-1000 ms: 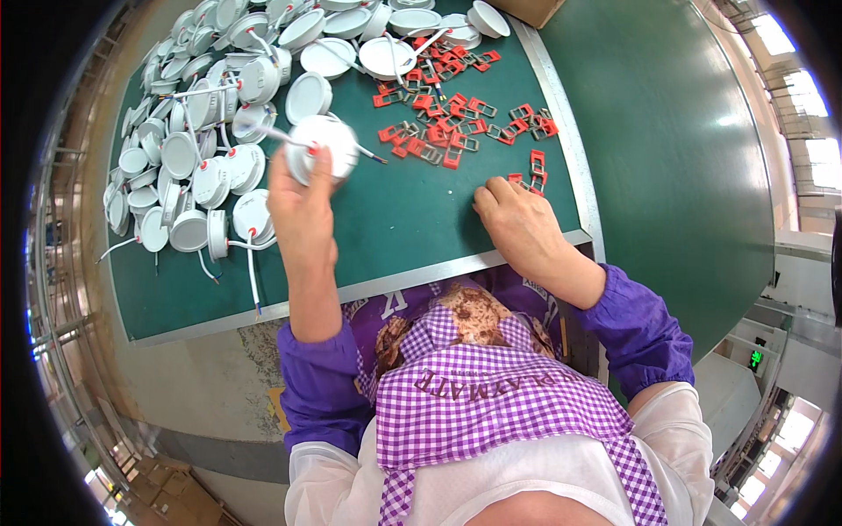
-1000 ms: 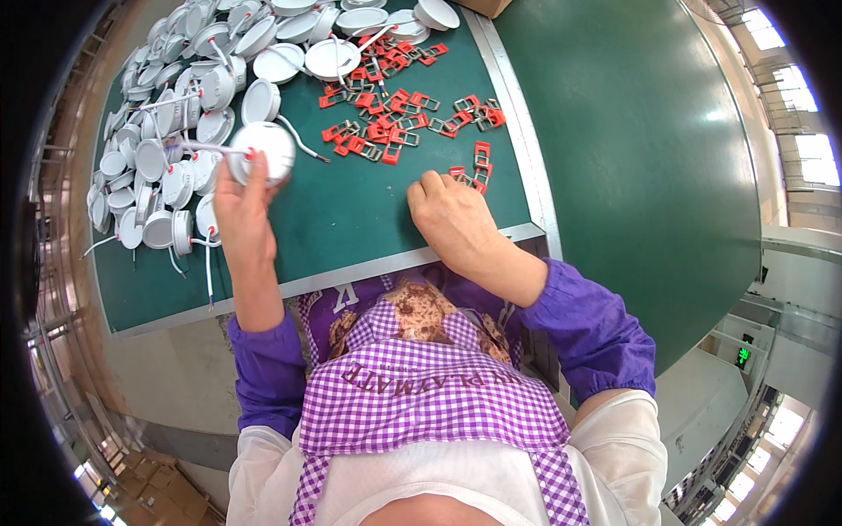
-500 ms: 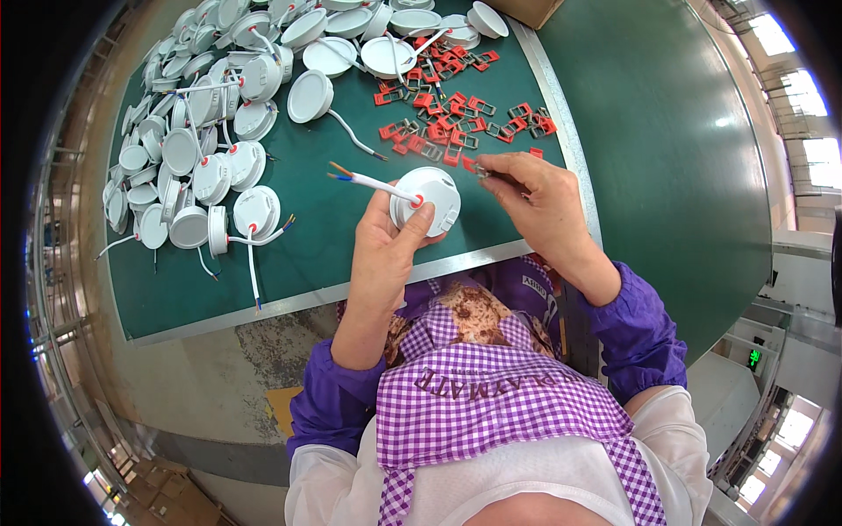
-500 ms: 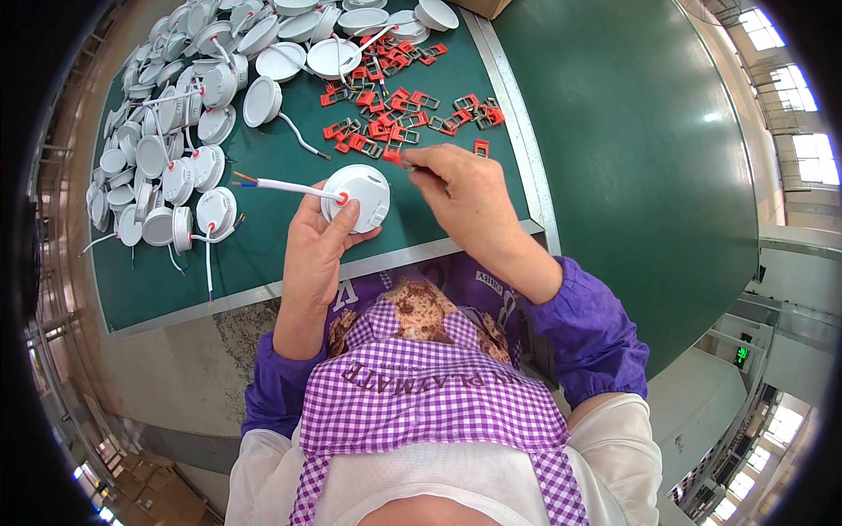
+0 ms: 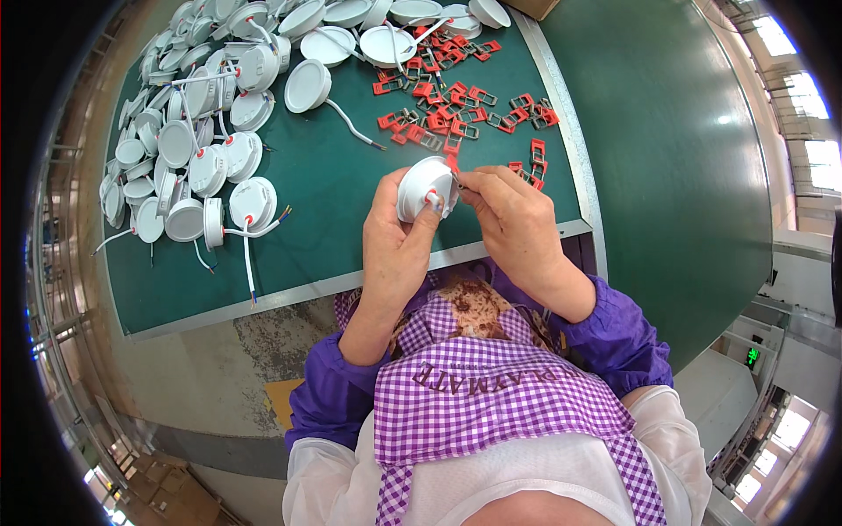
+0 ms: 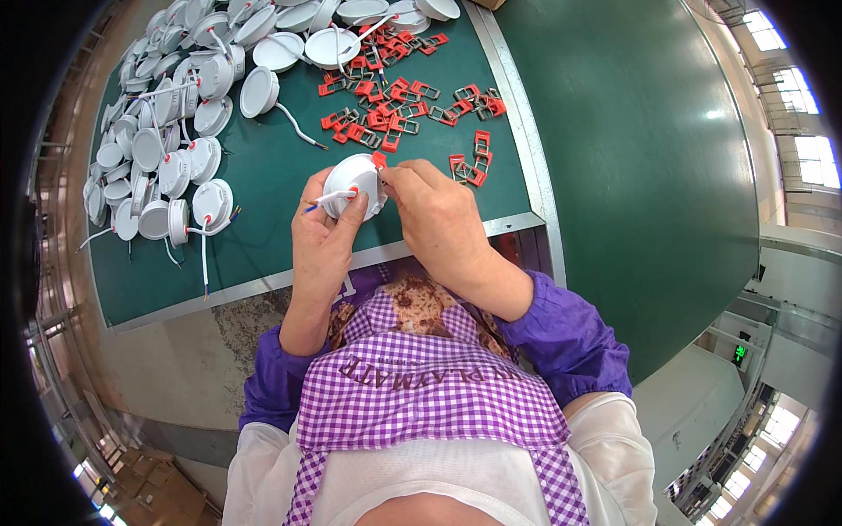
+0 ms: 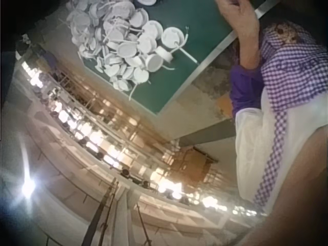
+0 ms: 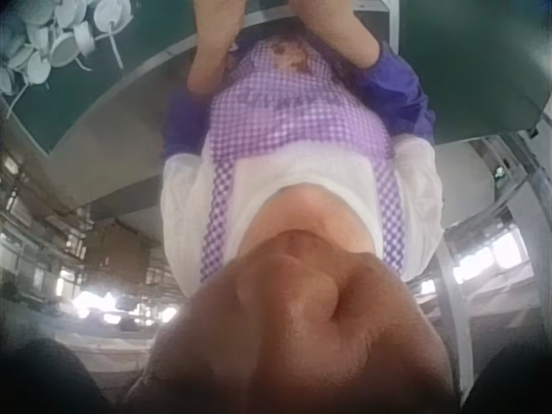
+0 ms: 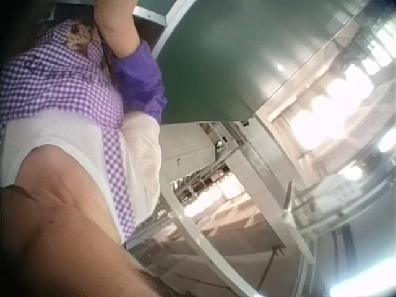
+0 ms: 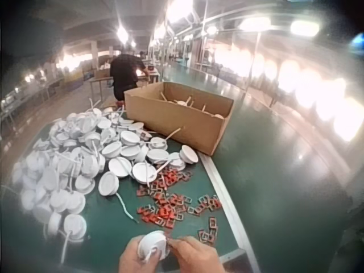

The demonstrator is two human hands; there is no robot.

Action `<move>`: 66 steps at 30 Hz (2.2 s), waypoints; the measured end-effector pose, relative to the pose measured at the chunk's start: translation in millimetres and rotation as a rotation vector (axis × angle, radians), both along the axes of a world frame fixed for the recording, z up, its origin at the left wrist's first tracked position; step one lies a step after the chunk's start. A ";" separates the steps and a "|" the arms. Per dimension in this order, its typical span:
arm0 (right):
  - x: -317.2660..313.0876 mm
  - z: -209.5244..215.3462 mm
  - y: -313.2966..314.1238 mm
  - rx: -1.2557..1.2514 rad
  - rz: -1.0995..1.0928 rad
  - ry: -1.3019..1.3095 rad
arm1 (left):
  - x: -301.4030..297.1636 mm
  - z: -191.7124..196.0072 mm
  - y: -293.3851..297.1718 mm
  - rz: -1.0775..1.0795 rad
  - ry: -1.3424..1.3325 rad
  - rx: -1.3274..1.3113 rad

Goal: Manually attaching red clips and components to round LED light fixtures.

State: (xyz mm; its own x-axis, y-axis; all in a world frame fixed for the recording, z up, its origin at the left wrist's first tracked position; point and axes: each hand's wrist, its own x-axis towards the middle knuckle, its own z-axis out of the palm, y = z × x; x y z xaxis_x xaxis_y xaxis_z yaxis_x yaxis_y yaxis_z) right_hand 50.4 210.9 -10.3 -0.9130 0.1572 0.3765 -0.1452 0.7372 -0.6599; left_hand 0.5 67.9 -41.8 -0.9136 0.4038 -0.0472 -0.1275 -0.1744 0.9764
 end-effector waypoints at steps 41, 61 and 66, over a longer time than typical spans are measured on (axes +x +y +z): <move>22.4 0.1 97.8 -0.345 -0.157 -0.385 | -2.6 21.2 -16.1 -0.137 -0.087 -0.120; 3.9 11.9 52.4 -0.181 -0.010 -0.154 | -0.8 10.1 1.4 -0.208 -0.353 -0.041; 10.3 10.6 30.6 -0.170 0.020 -0.155 | 1.7 9.5 4.3 -0.164 -0.235 -0.074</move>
